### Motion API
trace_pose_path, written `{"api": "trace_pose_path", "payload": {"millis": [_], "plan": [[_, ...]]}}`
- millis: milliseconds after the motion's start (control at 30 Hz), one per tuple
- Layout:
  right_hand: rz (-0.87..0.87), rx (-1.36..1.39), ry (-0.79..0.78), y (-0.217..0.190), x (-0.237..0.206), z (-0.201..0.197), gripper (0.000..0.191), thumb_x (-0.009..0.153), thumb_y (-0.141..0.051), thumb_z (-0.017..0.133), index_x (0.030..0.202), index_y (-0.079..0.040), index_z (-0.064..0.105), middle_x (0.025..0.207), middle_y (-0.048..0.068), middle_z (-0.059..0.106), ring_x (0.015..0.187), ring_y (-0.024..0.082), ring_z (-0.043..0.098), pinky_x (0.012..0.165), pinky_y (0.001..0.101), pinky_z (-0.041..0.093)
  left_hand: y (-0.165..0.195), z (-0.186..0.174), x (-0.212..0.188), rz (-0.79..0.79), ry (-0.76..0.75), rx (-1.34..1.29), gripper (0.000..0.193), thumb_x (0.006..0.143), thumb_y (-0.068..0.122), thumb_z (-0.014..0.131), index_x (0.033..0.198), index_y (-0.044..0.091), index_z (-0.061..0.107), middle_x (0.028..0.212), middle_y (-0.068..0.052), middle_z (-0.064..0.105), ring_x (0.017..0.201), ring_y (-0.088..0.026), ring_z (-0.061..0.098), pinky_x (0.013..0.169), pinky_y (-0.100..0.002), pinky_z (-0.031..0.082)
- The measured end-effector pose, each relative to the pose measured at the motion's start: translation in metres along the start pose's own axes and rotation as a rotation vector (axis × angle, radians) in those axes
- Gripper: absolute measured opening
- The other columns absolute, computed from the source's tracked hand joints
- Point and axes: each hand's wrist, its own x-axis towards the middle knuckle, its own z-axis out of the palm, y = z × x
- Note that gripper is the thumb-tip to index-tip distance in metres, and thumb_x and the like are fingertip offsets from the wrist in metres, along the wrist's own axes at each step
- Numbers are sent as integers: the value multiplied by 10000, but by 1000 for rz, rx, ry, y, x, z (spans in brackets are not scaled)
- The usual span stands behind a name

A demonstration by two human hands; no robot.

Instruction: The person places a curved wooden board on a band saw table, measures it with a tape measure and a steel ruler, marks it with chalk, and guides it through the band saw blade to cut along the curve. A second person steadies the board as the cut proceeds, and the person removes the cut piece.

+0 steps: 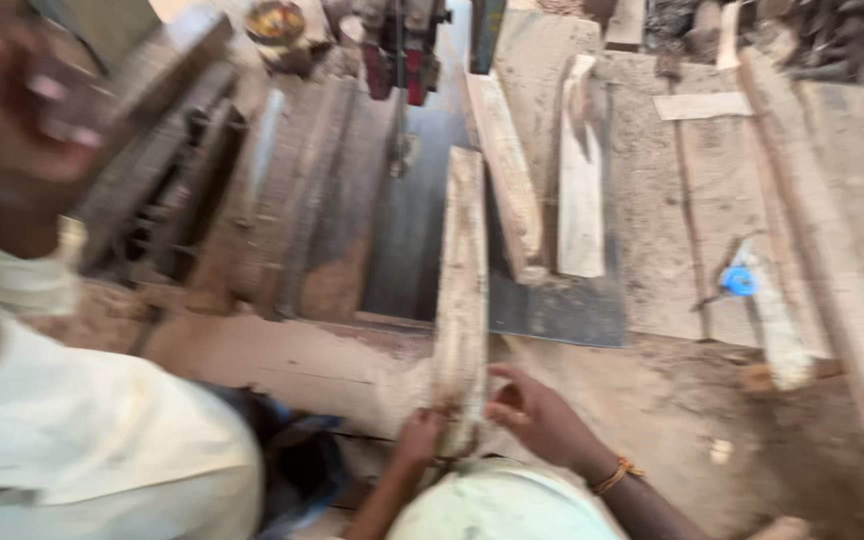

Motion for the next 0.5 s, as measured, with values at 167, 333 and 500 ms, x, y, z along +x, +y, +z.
{"api": "trace_pose_path", "payload": {"millis": [167, 333, 500], "plan": [[300, 140, 19, 34, 37, 26, 704, 974, -340, 657, 1539, -92, 318, 1195, 72, 685, 984, 169, 659, 861, 356, 568, 3, 8, -3, 13, -112, -49, 488, 1035, 455, 531, 1174, 17, 695, 1048, -129, 768, 899, -222, 718, 800, -370, 585], [311, 515, -43, 50, 40, 42, 506, 944, -350, 662, 1293, 13, 617, 1023, 139, 717, 827, 196, 657, 750, 368, 568, 6, 4, -12, -228, -310, -309, 470, 1074, 487, 448, 1253, 103, 652, 1022, -84, 699, 835, -210, 653, 691, -376, 526], [130, 123, 54, 37, 39, 40, 446, 942, -346, 705, 1168, 34, 645, 974, 151, 742, 840, 187, 680, 758, 346, 578, 5, 9, -9, -348, -446, -552, 471, 1071, 443, 336, 1253, 128, 636, 1027, -82, 729, 835, -237, 685, 691, -379, 538]]}}
